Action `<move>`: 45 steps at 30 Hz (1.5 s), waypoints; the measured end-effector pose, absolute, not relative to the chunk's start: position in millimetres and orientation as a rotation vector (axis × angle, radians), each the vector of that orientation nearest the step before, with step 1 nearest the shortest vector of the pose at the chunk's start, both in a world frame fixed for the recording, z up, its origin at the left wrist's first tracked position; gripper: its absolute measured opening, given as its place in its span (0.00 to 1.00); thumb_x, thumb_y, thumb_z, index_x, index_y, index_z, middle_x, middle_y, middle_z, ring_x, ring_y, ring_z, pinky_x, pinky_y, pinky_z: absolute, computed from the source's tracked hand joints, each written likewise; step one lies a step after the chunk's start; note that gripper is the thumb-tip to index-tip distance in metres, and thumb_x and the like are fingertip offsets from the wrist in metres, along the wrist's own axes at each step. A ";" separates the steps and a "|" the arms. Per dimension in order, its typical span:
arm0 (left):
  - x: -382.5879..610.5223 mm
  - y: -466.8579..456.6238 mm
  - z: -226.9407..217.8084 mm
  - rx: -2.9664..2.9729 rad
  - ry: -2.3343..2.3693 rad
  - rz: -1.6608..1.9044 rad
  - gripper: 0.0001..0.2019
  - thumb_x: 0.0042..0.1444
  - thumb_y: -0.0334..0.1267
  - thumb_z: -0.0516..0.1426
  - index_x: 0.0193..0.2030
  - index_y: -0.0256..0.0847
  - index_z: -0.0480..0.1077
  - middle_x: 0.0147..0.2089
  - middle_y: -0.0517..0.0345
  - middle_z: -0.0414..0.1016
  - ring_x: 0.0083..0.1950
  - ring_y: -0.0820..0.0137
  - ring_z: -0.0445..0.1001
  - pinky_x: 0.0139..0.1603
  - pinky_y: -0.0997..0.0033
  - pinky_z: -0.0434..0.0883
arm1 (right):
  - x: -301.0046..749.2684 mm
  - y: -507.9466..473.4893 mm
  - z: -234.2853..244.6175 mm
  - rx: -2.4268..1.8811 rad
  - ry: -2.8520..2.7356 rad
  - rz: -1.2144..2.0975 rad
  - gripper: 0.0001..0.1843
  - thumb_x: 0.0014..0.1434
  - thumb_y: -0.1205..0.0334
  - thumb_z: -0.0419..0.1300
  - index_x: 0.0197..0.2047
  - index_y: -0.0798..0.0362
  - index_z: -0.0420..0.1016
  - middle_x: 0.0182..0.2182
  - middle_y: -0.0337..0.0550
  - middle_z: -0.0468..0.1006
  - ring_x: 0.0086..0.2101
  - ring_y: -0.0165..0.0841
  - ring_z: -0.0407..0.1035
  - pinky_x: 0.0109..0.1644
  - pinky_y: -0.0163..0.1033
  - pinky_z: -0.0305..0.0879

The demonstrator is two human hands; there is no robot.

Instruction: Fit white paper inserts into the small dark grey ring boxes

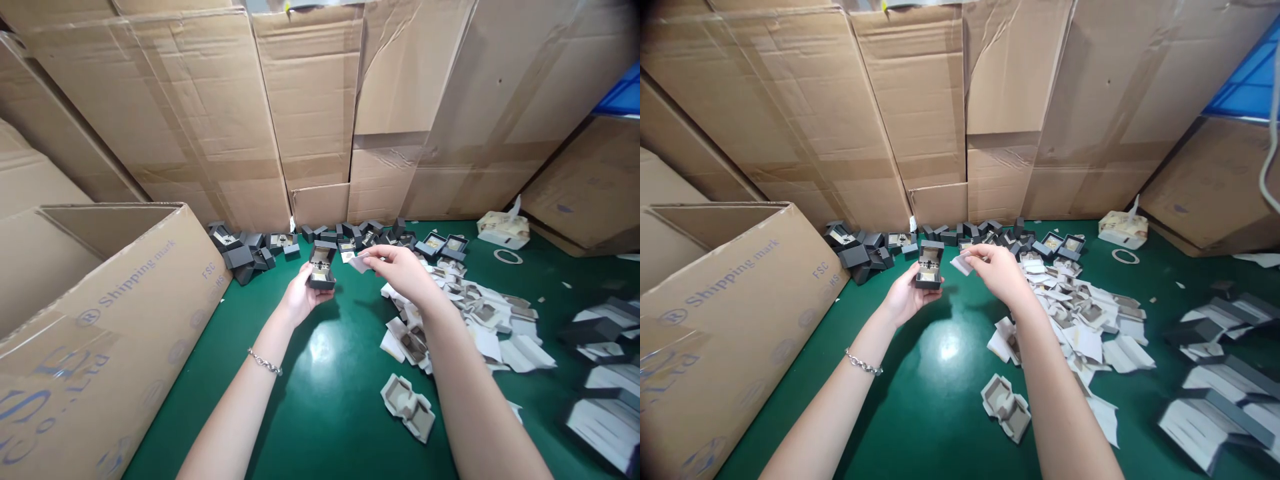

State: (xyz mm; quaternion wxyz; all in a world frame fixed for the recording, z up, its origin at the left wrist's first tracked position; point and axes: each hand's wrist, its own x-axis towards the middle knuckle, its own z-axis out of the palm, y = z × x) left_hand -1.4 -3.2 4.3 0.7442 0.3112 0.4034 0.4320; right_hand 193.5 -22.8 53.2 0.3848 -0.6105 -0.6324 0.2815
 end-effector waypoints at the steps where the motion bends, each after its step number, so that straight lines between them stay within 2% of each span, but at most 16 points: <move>1: -1.7 -3.4 5.1 0.688 0.871 0.949 0.15 0.62 0.42 0.44 0.52 0.40 0.59 0.32 0.52 0.74 0.26 0.69 0.74 0.31 0.68 0.72 | 191.3 -22.7 53.7 -1.512 -1.592 0.748 0.13 0.51 0.58 0.56 0.37 0.52 0.78 0.28 0.40 0.78 0.24 0.28 0.66 0.29 0.36 0.63; 5: -0.8 -5.7 8.4 0.722 0.820 0.934 0.15 0.61 0.41 0.44 0.52 0.41 0.60 0.32 0.51 0.75 0.26 0.68 0.75 0.30 0.67 0.72 | 179.9 -23.4 56.1 -1.289 -1.507 0.914 0.16 0.51 0.63 0.56 0.43 0.54 0.75 0.32 0.41 0.79 0.26 0.28 0.69 0.32 0.36 0.67; 9: 1.4 -8.2 10.8 0.692 0.808 0.889 0.15 0.61 0.42 0.44 0.47 0.36 0.63 0.31 0.50 0.75 0.26 0.68 0.74 0.30 0.68 0.72 | 169.6 -24.9 54.0 -1.269 -1.545 0.905 0.10 0.50 0.65 0.56 0.36 0.54 0.76 0.30 0.40 0.79 0.30 0.30 0.72 0.38 0.37 0.69; 15: -0.8 -8.2 15.4 0.649 0.761 0.842 0.19 0.62 0.43 0.42 0.40 0.33 0.69 0.31 0.48 0.75 0.25 0.69 0.73 0.29 0.69 0.72 | 158.0 -27.5 42.9 -1.211 -1.764 0.405 0.11 0.53 0.68 0.55 0.33 0.49 0.79 0.37 0.39 0.79 0.39 0.32 0.72 0.47 0.37 0.67; 22: 1.6 -10.8 17.9 0.616 0.829 0.864 0.17 0.61 0.43 0.44 0.38 0.34 0.68 0.27 0.51 0.74 0.24 0.68 0.73 0.29 0.69 0.72 | 151.0 -32.7 38.3 -1.234 -1.932 -0.033 0.13 0.59 0.66 0.52 0.39 0.49 0.78 0.37 0.43 0.77 0.38 0.32 0.71 0.43 0.34 0.66; 28: 2.0 -9.8 16.0 0.582 0.815 0.900 0.17 0.62 0.43 0.43 0.37 0.35 0.67 0.27 0.52 0.73 0.25 0.70 0.74 0.30 0.70 0.72 | 144.7 -35.4 36.7 -1.261 -2.008 -0.291 0.12 0.59 0.68 0.52 0.39 0.51 0.78 0.36 0.44 0.77 0.36 0.34 0.70 0.39 0.35 0.65; 31: 2.2 -11.1 16.4 0.642 0.812 0.864 0.16 0.62 0.44 0.43 0.39 0.36 0.66 0.27 0.53 0.73 0.25 0.71 0.73 0.30 0.71 0.72 | 142.2 -34.3 33.7 -1.317 -2.039 -0.282 0.13 0.60 0.68 0.52 0.39 0.53 0.78 0.36 0.44 0.77 0.37 0.34 0.70 0.39 0.36 0.64; 36: 3.9 -14.9 17.6 0.796 0.820 0.866 0.11 0.62 0.43 0.45 0.46 0.43 0.61 0.30 0.58 0.72 0.25 0.72 0.72 0.27 0.73 0.70 | 141.6 -32.6 33.7 -1.490 -2.093 -0.110 0.13 0.61 0.66 0.52 0.39 0.51 0.78 0.37 0.43 0.77 0.37 0.33 0.70 0.37 0.35 0.63; 45: 5.4 -16.8 18.7 0.855 0.797 0.906 0.14 0.61 0.39 0.46 0.53 0.46 0.59 0.36 0.57 0.71 0.31 0.71 0.73 0.27 0.73 0.69 | 141.0 -34.3 37.4 -1.576 -2.206 0.004 0.13 0.61 0.65 0.51 0.38 0.49 0.78 0.38 0.41 0.76 0.37 0.32 0.70 0.35 0.34 0.59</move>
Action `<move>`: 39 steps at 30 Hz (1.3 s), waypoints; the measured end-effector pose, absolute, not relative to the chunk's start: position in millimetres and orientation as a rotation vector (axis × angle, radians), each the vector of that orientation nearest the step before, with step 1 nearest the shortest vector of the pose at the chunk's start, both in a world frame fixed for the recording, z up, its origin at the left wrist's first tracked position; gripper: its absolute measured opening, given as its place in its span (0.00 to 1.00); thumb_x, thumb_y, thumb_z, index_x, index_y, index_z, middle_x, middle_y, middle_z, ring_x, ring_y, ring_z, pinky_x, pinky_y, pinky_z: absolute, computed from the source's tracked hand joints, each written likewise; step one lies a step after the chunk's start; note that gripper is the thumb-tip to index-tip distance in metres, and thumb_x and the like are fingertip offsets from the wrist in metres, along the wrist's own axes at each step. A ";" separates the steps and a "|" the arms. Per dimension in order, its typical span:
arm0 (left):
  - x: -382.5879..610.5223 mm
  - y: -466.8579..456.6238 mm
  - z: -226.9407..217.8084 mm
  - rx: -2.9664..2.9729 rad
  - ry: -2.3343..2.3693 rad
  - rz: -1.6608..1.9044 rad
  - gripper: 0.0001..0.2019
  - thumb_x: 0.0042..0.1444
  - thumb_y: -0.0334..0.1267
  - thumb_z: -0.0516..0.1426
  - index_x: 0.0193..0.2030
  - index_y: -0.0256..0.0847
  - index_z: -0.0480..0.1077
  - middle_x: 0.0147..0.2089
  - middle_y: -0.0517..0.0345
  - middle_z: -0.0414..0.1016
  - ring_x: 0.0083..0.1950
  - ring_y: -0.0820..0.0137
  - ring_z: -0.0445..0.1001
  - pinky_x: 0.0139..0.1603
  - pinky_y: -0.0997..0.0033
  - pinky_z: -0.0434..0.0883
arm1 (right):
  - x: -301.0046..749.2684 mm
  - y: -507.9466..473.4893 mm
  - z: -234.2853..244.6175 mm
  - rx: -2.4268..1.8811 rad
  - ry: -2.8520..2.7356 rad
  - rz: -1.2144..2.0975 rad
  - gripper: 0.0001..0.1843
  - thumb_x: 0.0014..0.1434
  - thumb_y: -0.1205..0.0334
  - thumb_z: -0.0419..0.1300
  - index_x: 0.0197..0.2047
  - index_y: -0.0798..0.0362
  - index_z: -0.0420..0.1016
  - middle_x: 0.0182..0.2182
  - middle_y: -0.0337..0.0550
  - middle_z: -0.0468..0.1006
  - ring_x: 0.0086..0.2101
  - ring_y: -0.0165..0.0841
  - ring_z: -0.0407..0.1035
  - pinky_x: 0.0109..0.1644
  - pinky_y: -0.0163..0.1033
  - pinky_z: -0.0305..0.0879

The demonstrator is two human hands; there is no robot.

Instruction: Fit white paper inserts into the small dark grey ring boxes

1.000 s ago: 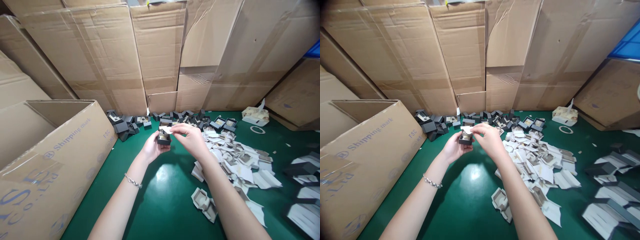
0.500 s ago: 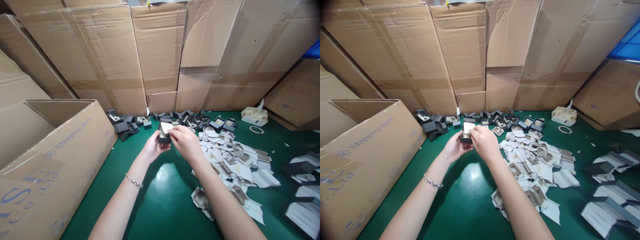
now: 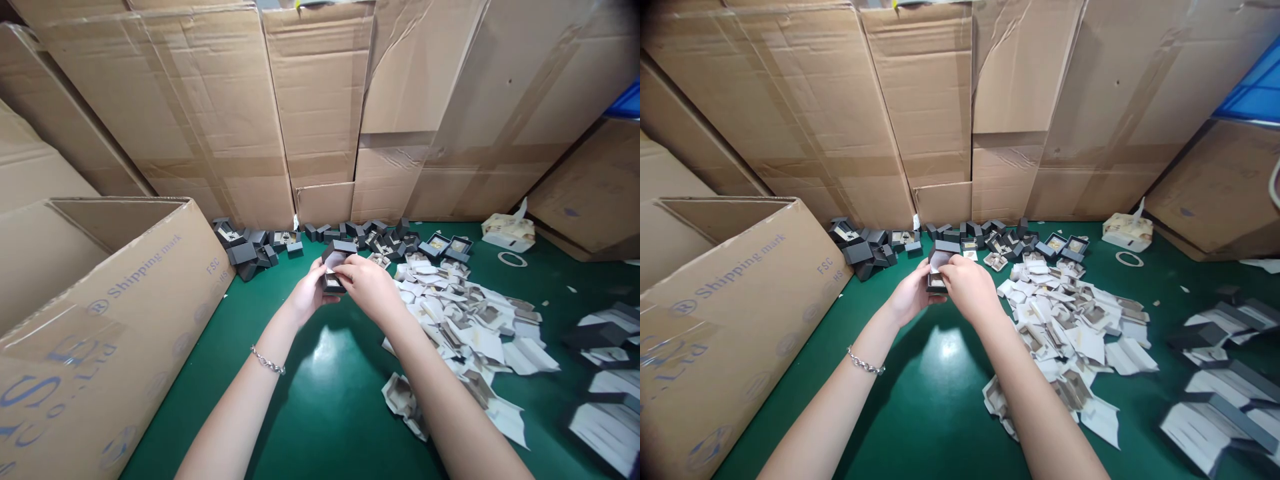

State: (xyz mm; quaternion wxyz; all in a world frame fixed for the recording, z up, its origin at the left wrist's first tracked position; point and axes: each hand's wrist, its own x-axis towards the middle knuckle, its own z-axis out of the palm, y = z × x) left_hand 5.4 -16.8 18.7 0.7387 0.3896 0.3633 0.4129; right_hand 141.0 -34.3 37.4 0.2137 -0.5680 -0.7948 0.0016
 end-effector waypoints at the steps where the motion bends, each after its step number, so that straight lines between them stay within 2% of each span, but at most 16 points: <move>1: 5.6 -16.7 18.1 0.856 0.797 0.914 0.14 0.61 0.39 0.46 0.53 0.46 0.59 0.37 0.58 0.71 0.31 0.72 0.72 0.27 0.73 0.69 | 140.7 -34.7 37.8 -1.584 -2.215 -0.003 0.13 0.61 0.64 0.51 0.37 0.49 0.78 0.37 0.41 0.75 0.36 0.31 0.70 0.34 0.34 0.58; 11: 8.0 -17.0 14.4 0.888 0.794 0.948 0.13 0.60 0.39 0.47 0.51 0.46 0.60 0.36 0.58 0.69 0.33 0.71 0.70 0.27 0.73 0.70 | 140.3 -34.8 36.9 -1.596 -2.270 -0.095 0.13 0.62 0.64 0.50 0.35 0.48 0.77 0.33 0.39 0.75 0.32 0.30 0.69 0.29 0.35 0.52; 17: 9.7 -17.5 14.2 0.899 0.837 0.962 0.12 0.59 0.37 0.46 0.50 0.46 0.61 0.39 0.58 0.68 0.33 0.72 0.69 0.27 0.74 0.69 | 140.9 -34.2 33.3 -1.541 -2.361 -0.137 0.14 0.62 0.66 0.49 0.36 0.48 0.76 0.33 0.39 0.76 0.33 0.31 0.69 0.29 0.35 0.53; 26: 12.3 -18.3 14.0 0.934 0.849 0.981 0.12 0.57 0.40 0.49 0.48 0.46 0.61 0.39 0.59 0.70 0.36 0.71 0.69 0.29 0.74 0.69 | 138.0 -35.3 30.1 -1.602 -2.341 -0.255 0.14 0.62 0.67 0.48 0.36 0.51 0.75 0.35 0.43 0.76 0.33 0.34 0.70 0.30 0.36 0.56; 31: 11.6 -17.8 14.1 0.912 0.845 0.976 0.10 0.58 0.41 0.48 0.46 0.46 0.62 0.39 0.59 0.70 0.34 0.72 0.70 0.29 0.74 0.69 | 136.6 -39.8 35.5 -1.589 -2.417 -0.108 0.15 0.56 0.73 0.50 0.39 0.51 0.75 0.37 0.43 0.75 0.35 0.34 0.69 0.31 0.36 0.58; 34: 10.2 -17.2 12.9 0.866 0.829 0.997 0.09 0.57 0.41 0.49 0.44 0.46 0.64 0.37 0.60 0.71 0.34 0.72 0.70 0.28 0.75 0.68 | 132.5 -42.3 38.2 -1.574 -2.403 0.011 0.16 0.57 0.73 0.48 0.40 0.54 0.75 0.40 0.47 0.72 0.37 0.34 0.67 0.35 0.35 0.60; 39: 10.5 -17.3 13.8 0.750 0.808 1.014 0.09 0.54 0.34 0.52 0.42 0.43 0.66 0.34 0.61 0.72 0.32 0.74 0.71 0.28 0.77 0.69 | 130.7 -39.6 37.1 -1.486 -2.268 0.164 0.18 0.57 0.73 0.45 0.37 0.56 0.76 0.36 0.46 0.69 0.37 0.32 0.65 0.41 0.35 0.61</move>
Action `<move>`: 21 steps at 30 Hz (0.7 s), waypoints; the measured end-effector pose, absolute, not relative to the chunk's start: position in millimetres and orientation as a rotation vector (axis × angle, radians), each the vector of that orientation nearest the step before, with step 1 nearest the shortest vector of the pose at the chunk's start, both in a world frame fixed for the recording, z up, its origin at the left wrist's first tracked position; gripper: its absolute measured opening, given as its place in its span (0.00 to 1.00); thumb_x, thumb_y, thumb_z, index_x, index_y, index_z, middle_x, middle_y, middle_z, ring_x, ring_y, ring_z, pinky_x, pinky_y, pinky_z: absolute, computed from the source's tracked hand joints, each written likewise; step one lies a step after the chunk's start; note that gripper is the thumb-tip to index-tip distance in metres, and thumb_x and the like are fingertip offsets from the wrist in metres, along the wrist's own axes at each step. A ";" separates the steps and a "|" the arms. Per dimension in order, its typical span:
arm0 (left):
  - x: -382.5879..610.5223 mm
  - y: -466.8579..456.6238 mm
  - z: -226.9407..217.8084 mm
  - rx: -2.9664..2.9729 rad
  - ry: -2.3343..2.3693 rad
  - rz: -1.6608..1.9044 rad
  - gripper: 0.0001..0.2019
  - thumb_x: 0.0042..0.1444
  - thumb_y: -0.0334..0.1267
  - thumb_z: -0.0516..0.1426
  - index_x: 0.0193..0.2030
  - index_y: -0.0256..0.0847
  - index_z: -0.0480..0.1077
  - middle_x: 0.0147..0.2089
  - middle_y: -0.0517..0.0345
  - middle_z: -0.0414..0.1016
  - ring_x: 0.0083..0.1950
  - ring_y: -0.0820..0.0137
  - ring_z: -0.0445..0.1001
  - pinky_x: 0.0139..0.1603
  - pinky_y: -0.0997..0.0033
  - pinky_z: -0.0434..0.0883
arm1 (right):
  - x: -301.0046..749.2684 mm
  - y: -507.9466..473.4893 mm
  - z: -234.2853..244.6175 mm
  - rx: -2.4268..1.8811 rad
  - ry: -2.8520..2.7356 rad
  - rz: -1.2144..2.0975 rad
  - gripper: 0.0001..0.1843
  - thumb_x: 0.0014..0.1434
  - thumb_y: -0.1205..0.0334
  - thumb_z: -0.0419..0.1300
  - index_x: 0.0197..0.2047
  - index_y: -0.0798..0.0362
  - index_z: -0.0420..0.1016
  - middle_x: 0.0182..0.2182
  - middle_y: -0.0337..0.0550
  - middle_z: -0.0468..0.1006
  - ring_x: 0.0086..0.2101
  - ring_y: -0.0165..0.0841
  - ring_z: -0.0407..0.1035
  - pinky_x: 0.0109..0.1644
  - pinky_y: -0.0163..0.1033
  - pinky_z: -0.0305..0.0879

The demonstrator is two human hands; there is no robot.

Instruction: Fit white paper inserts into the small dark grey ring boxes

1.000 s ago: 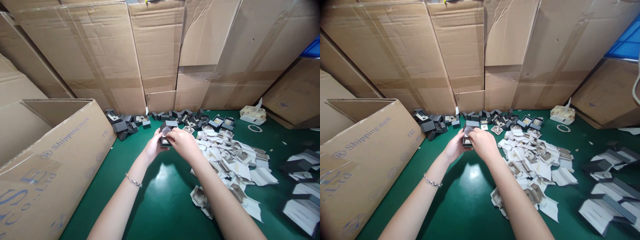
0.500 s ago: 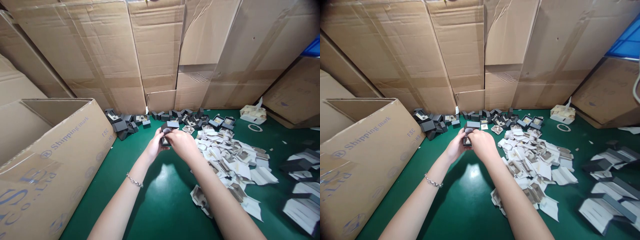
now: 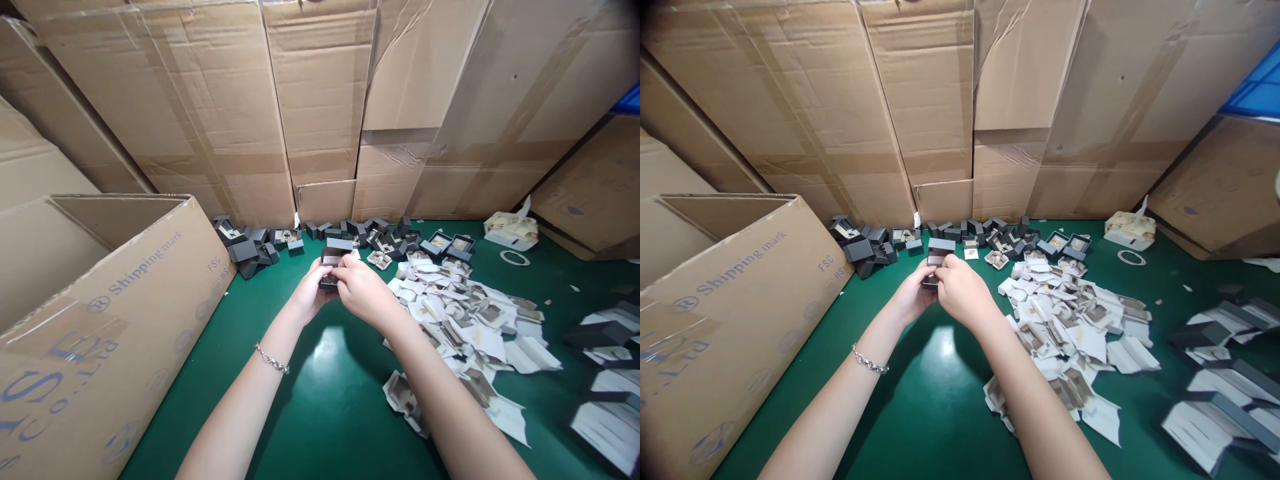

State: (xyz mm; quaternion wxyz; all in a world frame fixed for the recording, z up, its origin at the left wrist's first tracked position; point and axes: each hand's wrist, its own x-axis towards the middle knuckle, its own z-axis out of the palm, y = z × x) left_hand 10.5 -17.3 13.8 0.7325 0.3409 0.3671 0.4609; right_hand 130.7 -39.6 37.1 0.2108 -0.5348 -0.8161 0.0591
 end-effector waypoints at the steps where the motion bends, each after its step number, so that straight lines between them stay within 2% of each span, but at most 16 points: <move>1: 10.5 -17.1 14.2 0.712 0.808 1.011 0.08 0.54 0.33 0.52 0.41 0.42 0.67 0.33 0.60 0.72 0.31 0.74 0.71 0.28 0.77 0.69 | 131.9 -38.4 36.1 -1.450 -2.219 0.194 0.18 0.56 0.73 0.45 0.37 0.55 0.76 0.36 0.45 0.69 0.36 0.32 0.65 0.41 0.34 0.61; 5: 8.9 -14.6 13.4 0.620 0.888 0.994 0.08 0.51 0.28 0.52 0.39 0.37 0.66 0.27 0.58 0.72 0.27 0.73 0.72 0.29 0.74 0.72 | 138.8 -31.8 29.9 -1.321 -1.934 0.226 0.16 0.54 0.72 0.46 0.35 0.53 0.76 0.33 0.42 0.71 0.34 0.30 0.66 0.40 0.34 0.61; 8: 7.8 -13.2 10.7 0.649 0.910 0.984 0.14 0.49 0.24 0.52 0.43 0.37 0.65 0.27 0.57 0.73 0.27 0.72 0.74 0.28 0.74 0.72 | 141.2 -25.0 23.8 -1.343 -1.716 0.248 0.14 0.55 0.67 0.49 0.41 0.53 0.73 0.33 0.41 0.72 0.32 0.31 0.66 0.39 0.36 0.63; 11: 8.6 -13.6 8.2 0.698 0.925 0.950 0.16 0.48 0.24 0.53 0.46 0.37 0.65 0.28 0.57 0.74 0.25 0.71 0.74 0.25 0.74 0.72 | 140.6 -19.0 19.2 -1.415 -1.624 0.420 0.22 0.52 0.60 0.55 0.51 0.53 0.67 0.39 0.44 0.73 0.34 0.33 0.67 0.40 0.39 0.65; 13: 10.1 -14.9 7.6 0.736 0.930 0.915 0.16 0.49 0.25 0.53 0.46 0.38 0.66 0.28 0.57 0.73 0.25 0.71 0.75 0.24 0.74 0.71 | 139.7 -17.1 17.6 -1.454 -1.596 0.567 0.27 0.50 0.57 0.58 0.54 0.52 0.65 0.43 0.45 0.73 0.37 0.34 0.68 0.43 0.40 0.66; 16: 12.6 -17.9 8.6 0.808 0.930 0.847 0.16 0.49 0.26 0.52 0.45 0.39 0.67 0.27 0.58 0.74 0.24 0.70 0.75 0.23 0.75 0.70 | 139.5 -17.5 16.7 -1.472 -1.576 0.718 0.24 0.48 0.58 0.59 0.50 0.50 0.68 0.42 0.41 0.75 0.36 0.32 0.69 0.42 0.39 0.66; 19: 14.7 -20.5 10.6 0.879 0.969 0.774 0.13 0.49 0.29 0.53 0.43 0.39 0.69 0.26 0.57 0.75 0.22 0.69 0.74 0.20 0.75 0.68 | 140.6 -19.2 16.3 -1.484 -1.609 0.788 0.15 0.48 0.58 0.58 0.40 0.50 0.72 0.33 0.37 0.76 0.30 0.31 0.69 0.33 0.35 0.66; 21: 15.5 -21.3 11.4 0.917 0.995 0.730 0.12 0.50 0.31 0.53 0.42 0.38 0.70 0.26 0.55 0.76 0.22 0.69 0.75 0.20 0.75 0.67 | 141.5 -19.7 16.0 -1.511 -1.617 0.822 0.12 0.48 0.57 0.58 0.37 0.51 0.73 0.28 0.37 0.76 0.27 0.30 0.68 0.27 0.33 0.63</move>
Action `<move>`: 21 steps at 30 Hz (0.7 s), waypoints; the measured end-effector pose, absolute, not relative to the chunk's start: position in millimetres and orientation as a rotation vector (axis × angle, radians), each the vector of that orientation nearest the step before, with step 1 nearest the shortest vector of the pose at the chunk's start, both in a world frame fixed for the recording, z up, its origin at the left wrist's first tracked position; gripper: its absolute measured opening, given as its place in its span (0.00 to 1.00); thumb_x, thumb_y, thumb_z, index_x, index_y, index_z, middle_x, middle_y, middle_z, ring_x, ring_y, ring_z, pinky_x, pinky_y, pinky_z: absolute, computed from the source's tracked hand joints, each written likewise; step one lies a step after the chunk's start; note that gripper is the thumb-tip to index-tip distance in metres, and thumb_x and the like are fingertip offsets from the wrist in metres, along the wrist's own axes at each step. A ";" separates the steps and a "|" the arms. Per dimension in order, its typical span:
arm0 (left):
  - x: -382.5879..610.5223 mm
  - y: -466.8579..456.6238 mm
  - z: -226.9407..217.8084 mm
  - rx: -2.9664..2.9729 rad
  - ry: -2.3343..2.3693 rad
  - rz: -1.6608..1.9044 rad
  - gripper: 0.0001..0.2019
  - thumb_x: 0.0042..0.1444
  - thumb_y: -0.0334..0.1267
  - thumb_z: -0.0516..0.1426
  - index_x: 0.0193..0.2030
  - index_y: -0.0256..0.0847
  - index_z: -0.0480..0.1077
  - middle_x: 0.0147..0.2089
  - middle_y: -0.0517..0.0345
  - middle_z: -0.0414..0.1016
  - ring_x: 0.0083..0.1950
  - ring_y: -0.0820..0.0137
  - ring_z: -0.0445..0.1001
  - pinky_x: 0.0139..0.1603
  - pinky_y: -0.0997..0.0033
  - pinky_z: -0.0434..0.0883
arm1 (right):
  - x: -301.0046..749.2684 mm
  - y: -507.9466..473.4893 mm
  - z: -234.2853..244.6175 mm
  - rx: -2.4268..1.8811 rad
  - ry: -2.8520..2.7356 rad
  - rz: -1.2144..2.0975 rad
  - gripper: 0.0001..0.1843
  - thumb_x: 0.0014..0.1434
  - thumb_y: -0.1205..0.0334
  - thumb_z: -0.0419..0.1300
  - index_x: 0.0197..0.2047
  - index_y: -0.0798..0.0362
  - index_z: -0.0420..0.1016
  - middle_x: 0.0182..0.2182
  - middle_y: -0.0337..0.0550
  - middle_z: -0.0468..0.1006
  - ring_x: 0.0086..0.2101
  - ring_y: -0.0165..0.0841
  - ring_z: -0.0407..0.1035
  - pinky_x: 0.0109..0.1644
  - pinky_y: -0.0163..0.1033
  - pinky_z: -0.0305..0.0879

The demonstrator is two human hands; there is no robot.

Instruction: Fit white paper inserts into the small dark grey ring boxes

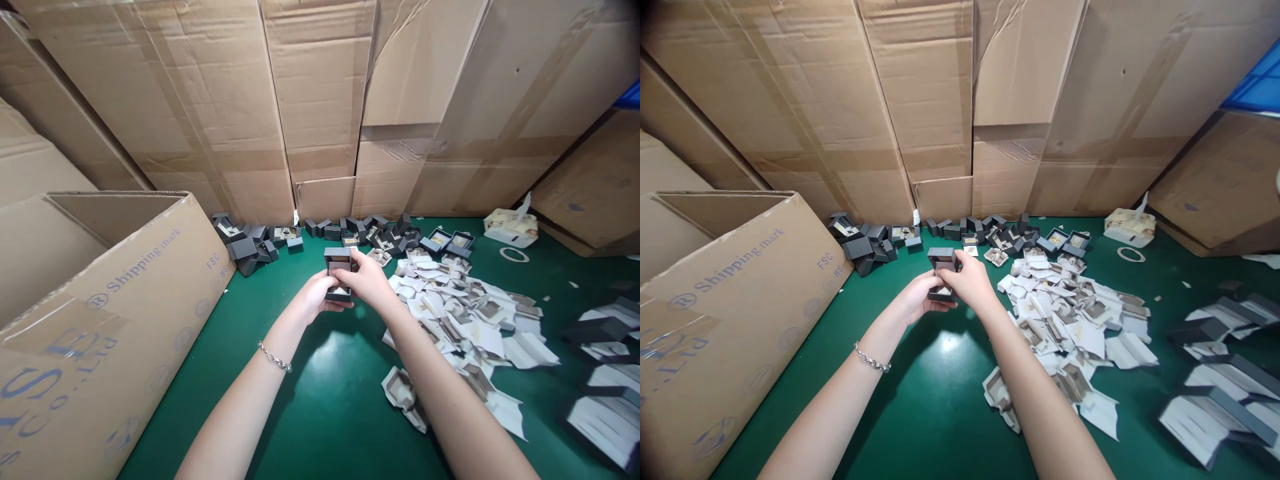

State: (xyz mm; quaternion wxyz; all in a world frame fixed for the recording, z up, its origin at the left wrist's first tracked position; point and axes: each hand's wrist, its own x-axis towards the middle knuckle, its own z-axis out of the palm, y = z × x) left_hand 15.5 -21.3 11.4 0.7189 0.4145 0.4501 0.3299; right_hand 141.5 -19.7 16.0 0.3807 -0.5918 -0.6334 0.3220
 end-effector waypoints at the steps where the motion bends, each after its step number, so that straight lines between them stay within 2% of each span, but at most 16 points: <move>1: 15.7 -21.3 11.5 0.933 1.005 0.710 0.11 0.50 0.32 0.53 0.41 0.38 0.70 0.26 0.54 0.76 0.22 0.68 0.75 0.20 0.75 0.67 | 141.9 -19.7 15.9 -1.526 -1.613 0.833 0.12 0.48 0.57 0.58 0.37 0.51 0.73 0.27 0.37 0.76 0.26 0.30 0.68 0.25 0.32 0.62; 4: 15.8 -21.0 11.0 0.957 1.028 0.679 0.12 0.49 0.32 0.53 0.41 0.39 0.70 0.27 0.53 0.78 0.25 0.66 0.76 0.24 0.73 0.68 | 143.0 -18.6 15.4 -1.561 -1.611 0.818 0.12 0.47 0.58 0.59 0.36 0.52 0.75 0.27 0.39 0.77 0.27 0.31 0.69 0.25 0.32 0.62; 10: 15.0 -21.3 9.4 0.962 1.020 0.671 0.11 0.47 0.30 0.54 0.38 0.39 0.70 0.30 0.53 0.78 0.32 0.63 0.78 0.34 0.65 0.72 | 148.4 -15.1 14.6 -1.537 -1.663 0.774 0.13 0.49 0.56 0.60 0.38 0.51 0.78 0.29 0.39 0.79 0.31 0.33 0.71 0.33 0.34 0.64; 16: 12.4 -21.5 11.0 0.999 1.030 0.624 0.08 0.46 0.31 0.55 0.36 0.39 0.70 0.29 0.53 0.77 0.31 0.62 0.77 0.34 0.63 0.72 | 151.0 -16.0 18.3 -1.613 -1.837 0.565 0.12 0.55 0.56 0.56 0.37 0.51 0.77 0.30 0.41 0.79 0.31 0.34 0.71 0.33 0.34 0.60; 21: 10.9 -19.1 9.4 1.075 1.087 0.638 0.07 0.45 0.29 0.54 0.33 0.39 0.69 0.27 0.53 0.77 0.29 0.63 0.76 0.32 0.65 0.73 | 147.8 -17.3 17.8 -1.705 -1.925 0.352 0.11 0.58 0.56 0.52 0.36 0.51 0.72 0.28 0.42 0.77 0.29 0.35 0.70 0.30 0.34 0.56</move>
